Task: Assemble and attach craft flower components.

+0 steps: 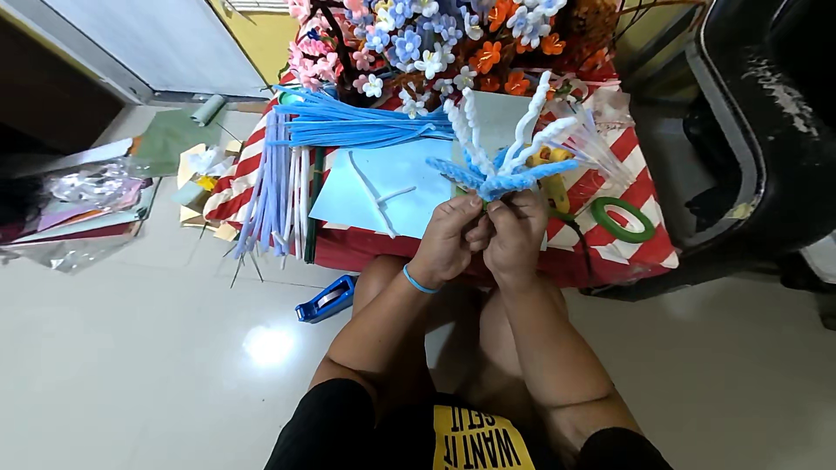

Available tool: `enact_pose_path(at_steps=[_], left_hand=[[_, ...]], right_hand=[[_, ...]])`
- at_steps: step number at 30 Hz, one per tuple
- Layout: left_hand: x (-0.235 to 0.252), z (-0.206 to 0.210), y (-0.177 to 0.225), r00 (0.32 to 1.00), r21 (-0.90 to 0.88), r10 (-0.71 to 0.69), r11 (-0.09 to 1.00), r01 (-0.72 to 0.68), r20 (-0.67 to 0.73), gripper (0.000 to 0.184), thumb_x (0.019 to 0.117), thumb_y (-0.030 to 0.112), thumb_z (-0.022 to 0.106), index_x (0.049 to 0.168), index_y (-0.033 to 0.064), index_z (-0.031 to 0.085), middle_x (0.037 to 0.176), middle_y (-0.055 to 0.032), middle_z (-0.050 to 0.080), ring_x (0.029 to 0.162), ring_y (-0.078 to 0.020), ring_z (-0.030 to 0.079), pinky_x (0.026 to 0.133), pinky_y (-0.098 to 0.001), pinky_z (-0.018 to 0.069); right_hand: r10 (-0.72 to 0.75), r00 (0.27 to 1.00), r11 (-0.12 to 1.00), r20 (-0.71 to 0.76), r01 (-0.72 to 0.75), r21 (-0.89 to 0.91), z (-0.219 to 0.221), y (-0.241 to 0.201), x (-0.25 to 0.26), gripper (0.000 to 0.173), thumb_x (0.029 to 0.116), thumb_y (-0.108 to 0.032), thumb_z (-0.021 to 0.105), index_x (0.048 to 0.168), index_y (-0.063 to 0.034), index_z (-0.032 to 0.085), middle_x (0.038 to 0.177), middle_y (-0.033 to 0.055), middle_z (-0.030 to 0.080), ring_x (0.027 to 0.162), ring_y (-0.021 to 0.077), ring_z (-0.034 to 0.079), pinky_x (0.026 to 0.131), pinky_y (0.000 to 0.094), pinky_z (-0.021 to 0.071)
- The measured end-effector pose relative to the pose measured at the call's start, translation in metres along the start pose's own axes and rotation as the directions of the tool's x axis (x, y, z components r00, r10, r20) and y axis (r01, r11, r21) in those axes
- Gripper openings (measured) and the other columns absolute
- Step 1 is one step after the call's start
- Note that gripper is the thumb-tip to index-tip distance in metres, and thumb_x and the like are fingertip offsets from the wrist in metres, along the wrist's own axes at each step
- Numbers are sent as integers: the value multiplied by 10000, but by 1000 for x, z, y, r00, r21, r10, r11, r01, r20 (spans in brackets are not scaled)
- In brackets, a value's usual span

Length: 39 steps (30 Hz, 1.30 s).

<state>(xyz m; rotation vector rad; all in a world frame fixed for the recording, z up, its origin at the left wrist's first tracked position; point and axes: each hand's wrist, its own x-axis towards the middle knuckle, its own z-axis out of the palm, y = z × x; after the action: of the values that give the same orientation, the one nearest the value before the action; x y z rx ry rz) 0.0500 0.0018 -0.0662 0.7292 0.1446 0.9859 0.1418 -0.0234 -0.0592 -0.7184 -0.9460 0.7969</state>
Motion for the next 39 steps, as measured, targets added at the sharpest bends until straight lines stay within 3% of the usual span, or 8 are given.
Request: enact_pose_path(at_steps=[10,14,18,23,26,29,33,39], left_hand=[[2,-2,1,999,33,25,999,-23,-35,291,1044,248,548,796,151,667,598,69,534,492,8,479,478,-139,405],[3,-6,-2,997,96,73,993,-71,-14,241,1041,218,558,843,149,678,644,53,562,524,-8,498,500,-155,421],[3,-5,-4,991,147,129,981,-125,-22,191,1019,115,574,885,149,705,688,42,597,547,-3,508,517,-153,433],[2,-5,-1,987,143,160,978,-154,-30,202,1031,127,550,895,166,693,696,43,604,541,2,506,507,-142,421],[2,-7,1,988,123,154,981,-151,-16,204,1046,171,539,901,180,682,703,44,601,543,-2,506,505,-142,421],[2,-8,1,990,95,138,986,-137,-5,202,1051,190,531,909,170,673,719,37,595,539,-7,498,499,-144,415],[2,-8,2,993,92,119,989,-119,10,208,1046,204,526,912,177,683,697,45,599,536,-3,511,498,-145,422],[2,-6,-2,993,91,120,989,-120,12,214,1044,165,519,901,158,677,670,46,580,534,-7,503,507,-153,420]], right_hand=[[23,1000,999,-3,-23,-43,1,2,2,216,944,-22,498,986,-165,655,665,-76,626,461,9,559,439,191,526],[-10,1000,1000,0,10,-16,-2,3,4,216,950,-29,526,990,-180,675,765,-74,663,507,0,577,452,182,529],[-9,1000,1000,-1,9,-16,-5,2,6,201,949,-32,568,1041,-176,673,896,-59,698,622,9,629,520,185,550],[-91,989,996,118,91,1,-8,2,10,127,962,-93,663,1040,-184,704,905,-85,688,707,-7,639,627,179,571],[-97,986,995,139,101,-26,-10,3,13,106,1005,-162,609,1023,-207,703,938,-111,665,790,-18,622,701,168,545],[-19,990,999,137,15,35,-12,2,14,186,1015,-106,524,1012,-176,696,895,-75,674,718,9,625,639,184,556],[82,977,995,199,-92,40,-14,-1,15,154,974,-122,575,993,-177,718,814,-68,683,608,11,616,552,201,560],[72,981,995,179,-84,60,-12,-3,12,186,955,-28,564,988,-142,706,766,-51,673,552,12,598,514,195,554]])
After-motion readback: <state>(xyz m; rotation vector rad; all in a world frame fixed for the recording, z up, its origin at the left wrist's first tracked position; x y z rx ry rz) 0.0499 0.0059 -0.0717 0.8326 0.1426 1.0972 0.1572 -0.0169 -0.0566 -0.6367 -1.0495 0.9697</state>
